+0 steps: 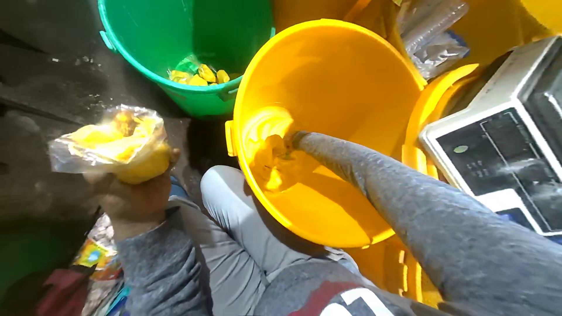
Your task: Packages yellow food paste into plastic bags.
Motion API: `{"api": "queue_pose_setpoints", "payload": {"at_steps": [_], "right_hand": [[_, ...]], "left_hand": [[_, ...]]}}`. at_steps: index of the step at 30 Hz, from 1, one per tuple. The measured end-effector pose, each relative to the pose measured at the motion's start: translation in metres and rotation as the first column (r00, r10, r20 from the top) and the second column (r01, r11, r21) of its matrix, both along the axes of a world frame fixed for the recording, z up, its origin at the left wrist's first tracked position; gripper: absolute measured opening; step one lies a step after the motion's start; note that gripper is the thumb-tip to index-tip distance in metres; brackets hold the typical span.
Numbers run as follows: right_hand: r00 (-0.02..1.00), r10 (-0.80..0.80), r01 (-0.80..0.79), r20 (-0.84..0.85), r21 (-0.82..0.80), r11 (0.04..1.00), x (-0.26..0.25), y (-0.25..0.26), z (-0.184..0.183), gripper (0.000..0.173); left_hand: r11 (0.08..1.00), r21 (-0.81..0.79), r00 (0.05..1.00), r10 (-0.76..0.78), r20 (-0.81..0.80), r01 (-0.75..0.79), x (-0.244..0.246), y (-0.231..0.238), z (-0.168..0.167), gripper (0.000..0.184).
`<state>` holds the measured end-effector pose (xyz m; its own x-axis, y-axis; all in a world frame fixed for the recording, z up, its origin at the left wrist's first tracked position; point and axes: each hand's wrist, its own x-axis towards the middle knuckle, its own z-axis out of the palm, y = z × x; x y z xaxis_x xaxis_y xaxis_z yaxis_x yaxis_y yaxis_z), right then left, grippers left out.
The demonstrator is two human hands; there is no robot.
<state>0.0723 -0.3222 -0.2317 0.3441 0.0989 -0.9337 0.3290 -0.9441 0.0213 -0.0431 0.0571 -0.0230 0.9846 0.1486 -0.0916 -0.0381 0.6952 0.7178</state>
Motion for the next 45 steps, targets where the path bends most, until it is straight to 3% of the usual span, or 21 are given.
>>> {"api": "queue_pose_setpoints", "payload": {"at_steps": [2, 5, 8, 11, 14, 17, 19, 21, 22, 27, 30, 36, 42, 45], "right_hand": [[0.999, 0.031, -0.029, -0.035, 0.04, 0.999, 0.004, 0.002, 0.025, 0.042], [0.998, -0.06, 0.062, -0.02, 0.123, 0.991, 0.013, 0.008, 0.056, 0.044], [0.973, -0.213, 0.199, 0.083, 0.151, 0.968, 0.023, 0.02, 0.108, 0.042], [0.89, -0.349, 0.217, 0.293, 0.402, 0.889, 0.017, 0.01, 0.168, 0.033], [0.756, -0.512, 0.088, 0.408, 0.712, 0.696, -0.017, -0.013, 0.245, 0.027], [0.62, -0.704, -0.016, 0.347, 0.903, 0.43, -0.082, -0.016, 0.312, 0.019], [0.581, -0.775, -0.095, 0.248, 0.967, 0.238, -0.121, -0.008, 0.326, 0.015], [0.554, -0.804, -0.156, 0.215, 0.976, 0.153, -0.146, 0.004, 0.323, 0.015], [0.522, -0.816, -0.181, 0.248, 0.967, 0.178, -0.155, 0.011, 0.319, 0.016], [0.291, -0.792, -0.218, 0.538, 0.843, 0.492, -0.193, 0.046, 0.297, 0.028], [0.203, -0.763, -0.227, 0.614, 0.788, 0.573, -0.21, 0.058, 0.285, 0.031], [0.226, -0.735, -0.227, 0.64, 0.768, 0.599, -0.223, 0.032, 0.285, 0.034], [0.302, -0.78, -0.161, 0.548, 0.836, 0.525, -0.228, 0.001, 0.293, 0.036], [0.335, -0.82, -0.092, 0.464, 0.882, 0.462, -0.225, -0.007, 0.296, 0.033]], "left_hand": [[0.999, 0.009, 0.999, -0.035, 0.038, 0.034, 0.001, -0.003, 0.002, 0.061], [0.996, 0.085, 0.988, -0.052, 0.144, 0.04, 0.004, -0.011, 0.003, 0.068], [0.989, 0.145, 0.988, -0.008, 0.156, -0.015, 0.008, -0.032, 0.009, 0.039], [0.997, 0.075, 0.997, -0.001, 0.076, -0.004, 0.005, -0.046, 0.011, 0.02], [0.991, 0.13, 0.989, -0.06, 0.132, 0.043, -0.007, -0.05, 0.006, 0.041], [0.961, 0.259, 0.965, -0.151, 0.214, 0.093, -0.023, -0.061, 0.01, 0.056], [0.921, 0.377, 0.927, -0.225, 0.3, 0.101, -0.027, -0.072, 0.01, 0.077], [0.868, 0.495, 0.897, -0.242, 0.37, 0.03, -0.028, -0.086, 0.012, 0.09], [0.833, 0.552, 0.897, -0.222, 0.382, -0.029, -0.029, -0.094, 0.014, 0.091], [0.637, 0.717, 0.901, -0.08, 0.426, -0.283, -0.024, -0.124, 0.016, 0.082], [0.612, 0.729, 0.908, -0.042, 0.416, -0.306, -0.023, -0.133, 0.013, 0.076], [0.674, 0.708, 0.942, -0.054, 0.33, -0.21, -0.027, -0.152, 0.012, 0.067], [0.759, 0.647, 0.959, -0.13, 0.254, -0.068, -0.025, -0.155, 0.018, 0.064], [0.697, 0.716, 0.937, -0.271, 0.22, 0.033, -0.023, -0.148, 0.017, 0.07]]}}
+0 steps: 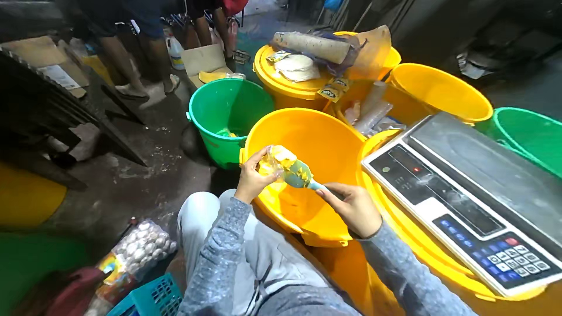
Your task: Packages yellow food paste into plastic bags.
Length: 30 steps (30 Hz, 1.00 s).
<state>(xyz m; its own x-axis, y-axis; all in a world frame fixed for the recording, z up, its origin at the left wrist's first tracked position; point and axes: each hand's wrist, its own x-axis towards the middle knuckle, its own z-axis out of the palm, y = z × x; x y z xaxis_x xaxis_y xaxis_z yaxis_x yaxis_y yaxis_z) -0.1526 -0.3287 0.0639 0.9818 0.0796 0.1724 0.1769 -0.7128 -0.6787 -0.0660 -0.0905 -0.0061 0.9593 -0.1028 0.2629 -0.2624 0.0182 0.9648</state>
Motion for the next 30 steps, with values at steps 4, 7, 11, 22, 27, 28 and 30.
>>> {"api": "queue_pose_setpoints", "payload": {"at_steps": [4, 7, 11, 22, 27, 28, 30], "right_hand": [[0.994, 0.029, -0.026, -0.105, 0.031, 0.999, 0.006, -0.004, 0.001, 0.031], [0.993, 0.068, -0.07, -0.099, -0.019, 0.997, 0.006, -0.005, 0.004, 0.034], [0.996, 0.087, -0.09, -0.038, -0.093, 0.992, 0.002, -0.016, 0.016, 0.034], [0.832, 0.247, 0.056, 0.497, -0.519, 0.853, 0.024, -0.016, 0.031, 0.027], [0.871, 0.208, 0.027, 0.446, -0.465, 0.885, 0.026, -0.005, 0.015, 0.033], [0.878, 0.199, 0.022, 0.435, -0.451, 0.892, 0.024, -0.004, 0.013, 0.033], [0.9, 0.185, -0.001, 0.394, -0.423, 0.906, 0.019, 0.001, 0.009, 0.033]], "left_hand": [[0.988, 0.153, 0.998, -0.02, 0.066, 0.01, -0.001, 0.004, 0.001, 0.073], [0.984, 0.16, 0.995, 0.062, 0.081, -0.074, -0.002, 0.003, 0.0, 0.069], [0.994, 0.0, 0.994, 0.112, -0.002, -0.112, 0.0, 0.002, 0.0, 0.069], [0.991, -0.126, 0.983, -0.068, -0.171, 0.046, 0.004, 0.013, 0.0, 0.068], [0.987, -0.159, 0.979, -0.069, -0.194, 0.038, 0.003, 0.016, 0.0, 0.072], [0.986, -0.162, 0.978, -0.065, -0.196, 0.033, 0.004, 0.016, 0.001, 0.071], [0.986, -0.164, 0.977, -0.059, -0.205, 0.025, 0.003, 0.015, 0.002, 0.07]]}}
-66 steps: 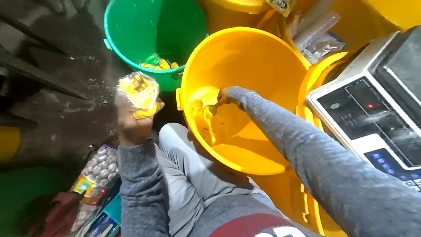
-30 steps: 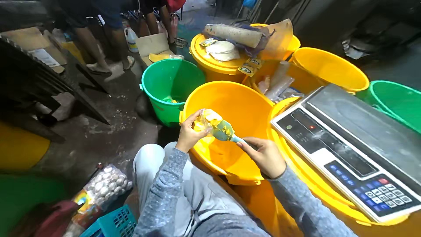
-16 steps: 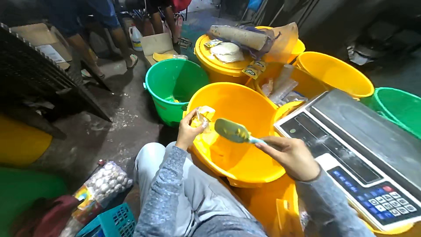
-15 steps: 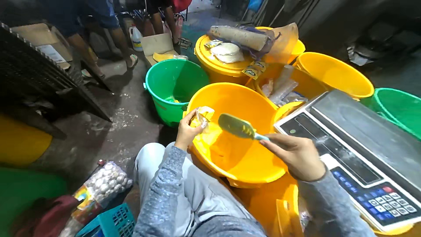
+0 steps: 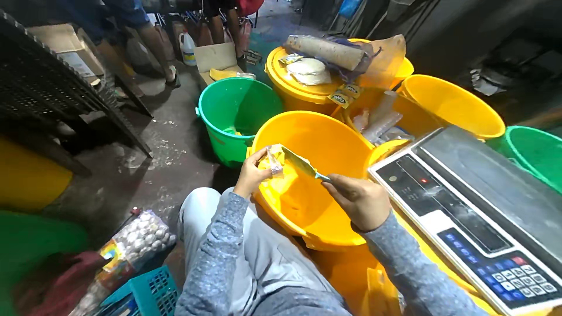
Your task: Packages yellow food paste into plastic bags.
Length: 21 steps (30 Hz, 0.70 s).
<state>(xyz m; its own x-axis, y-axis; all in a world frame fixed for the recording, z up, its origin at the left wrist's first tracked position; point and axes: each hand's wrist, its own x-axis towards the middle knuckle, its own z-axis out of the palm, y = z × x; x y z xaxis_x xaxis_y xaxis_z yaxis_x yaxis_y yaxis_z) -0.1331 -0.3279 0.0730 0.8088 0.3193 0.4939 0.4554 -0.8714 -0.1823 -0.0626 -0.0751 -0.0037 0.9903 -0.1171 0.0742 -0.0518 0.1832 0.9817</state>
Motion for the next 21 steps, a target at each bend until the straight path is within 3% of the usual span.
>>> {"api": "queue_pose_setpoints", "payload": {"at_steps": [5, 10, 14, 21], "right_hand": [[1.0, -0.014, 0.014, -0.007, 0.014, 1.0, -0.009, 0.011, -0.019, 0.031], [0.997, -0.062, 0.064, -0.043, 0.044, 0.997, -0.006, -0.017, 0.002, 0.029], [0.983, -0.031, 0.05, 0.182, -0.101, 0.994, 0.001, -0.024, 0.02, 0.026], [0.959, 0.159, -0.077, 0.234, -0.325, 0.943, 0.015, -0.015, 0.013, 0.028]], "left_hand": [[0.999, -0.039, 1.0, 0.016, 0.006, -0.015, 0.002, 0.0, -0.004, 0.067], [0.997, 0.048, 0.997, 0.06, 0.04, -0.062, 0.001, -0.002, -0.002, 0.068], [0.965, 0.243, 0.992, 0.075, 0.106, -0.099, 0.002, -0.002, -0.002, 0.072], [0.965, 0.253, 0.996, 0.047, 0.079, -0.066, -0.001, -0.001, 0.0, 0.072]]}}
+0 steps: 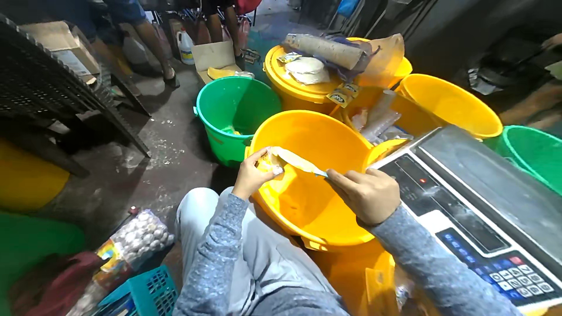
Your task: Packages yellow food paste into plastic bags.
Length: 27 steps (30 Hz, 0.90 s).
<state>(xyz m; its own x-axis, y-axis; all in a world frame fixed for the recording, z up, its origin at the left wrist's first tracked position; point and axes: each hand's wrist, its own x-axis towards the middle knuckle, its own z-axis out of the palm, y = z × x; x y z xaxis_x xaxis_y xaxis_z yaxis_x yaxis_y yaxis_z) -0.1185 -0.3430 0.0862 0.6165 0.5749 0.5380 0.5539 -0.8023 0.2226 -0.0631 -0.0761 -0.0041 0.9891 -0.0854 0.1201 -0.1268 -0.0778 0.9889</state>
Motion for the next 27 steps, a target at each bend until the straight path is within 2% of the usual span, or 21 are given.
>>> {"api": "queue_pose_setpoints", "payload": {"at_steps": [3, 6, 12, 15, 18, 20, 22, 25, 27], "right_hand": [[0.998, 0.055, -0.056, -0.035, -0.039, 0.998, 0.004, -0.001, 0.002, 0.029], [0.988, 0.08, -0.08, -0.134, 0.008, 0.997, 0.004, 0.003, -0.001, 0.029], [0.936, 0.004, 0.091, -0.353, 0.251, 0.964, -0.01, 0.029, -0.019, 0.031], [0.884, 0.011, 0.156, -0.468, 0.318, 0.935, -0.014, 0.034, -0.021, 0.033], [0.867, 0.054, 0.138, -0.496, 0.343, 0.929, -0.015, 0.026, -0.021, 0.034], [0.855, 0.093, 0.132, -0.511, 0.387, 0.913, -0.016, 0.015, -0.015, 0.035], [0.811, 0.157, 0.174, -0.564, 0.488, 0.855, -0.016, 0.002, -0.006, 0.032], [0.696, 0.34, 0.304, -0.632, 0.689, 0.658, -0.01, -0.009, -0.003, 0.022], [0.64, 0.413, 0.381, -0.647, 0.735, 0.561, -0.006, -0.008, -0.004, 0.018]], "left_hand": [[0.999, 0.034, 0.999, -0.004, -0.049, 0.006, -0.001, 0.002, 0.001, 0.071], [1.0, 0.03, 0.999, 0.004, -0.049, -0.002, 0.001, 0.002, 0.002, 0.069], [1.0, 0.0, 1.0, 0.014, -0.007, -0.014, -0.001, -0.001, 0.001, 0.067], [1.0, -0.001, 1.0, -0.015, -0.002, 0.015, -0.002, 0.001, -0.001, 0.069], [0.997, -0.077, 1.0, 0.016, 0.0, -0.016, -0.002, 0.001, 0.0, 0.063], [0.982, -0.184, 0.999, 0.045, 0.028, -0.039, -0.002, 0.002, -0.001, 0.058], [0.949, -0.311, 0.998, 0.057, 0.012, -0.05, -0.001, 0.003, -0.004, 0.055], [0.872, -0.485, 0.998, 0.043, -0.042, -0.058, -0.001, 0.004, -0.004, 0.046], [0.825, -0.564, 0.999, 0.013, -0.052, -0.04, -0.005, 0.001, -0.001, 0.042]]}}
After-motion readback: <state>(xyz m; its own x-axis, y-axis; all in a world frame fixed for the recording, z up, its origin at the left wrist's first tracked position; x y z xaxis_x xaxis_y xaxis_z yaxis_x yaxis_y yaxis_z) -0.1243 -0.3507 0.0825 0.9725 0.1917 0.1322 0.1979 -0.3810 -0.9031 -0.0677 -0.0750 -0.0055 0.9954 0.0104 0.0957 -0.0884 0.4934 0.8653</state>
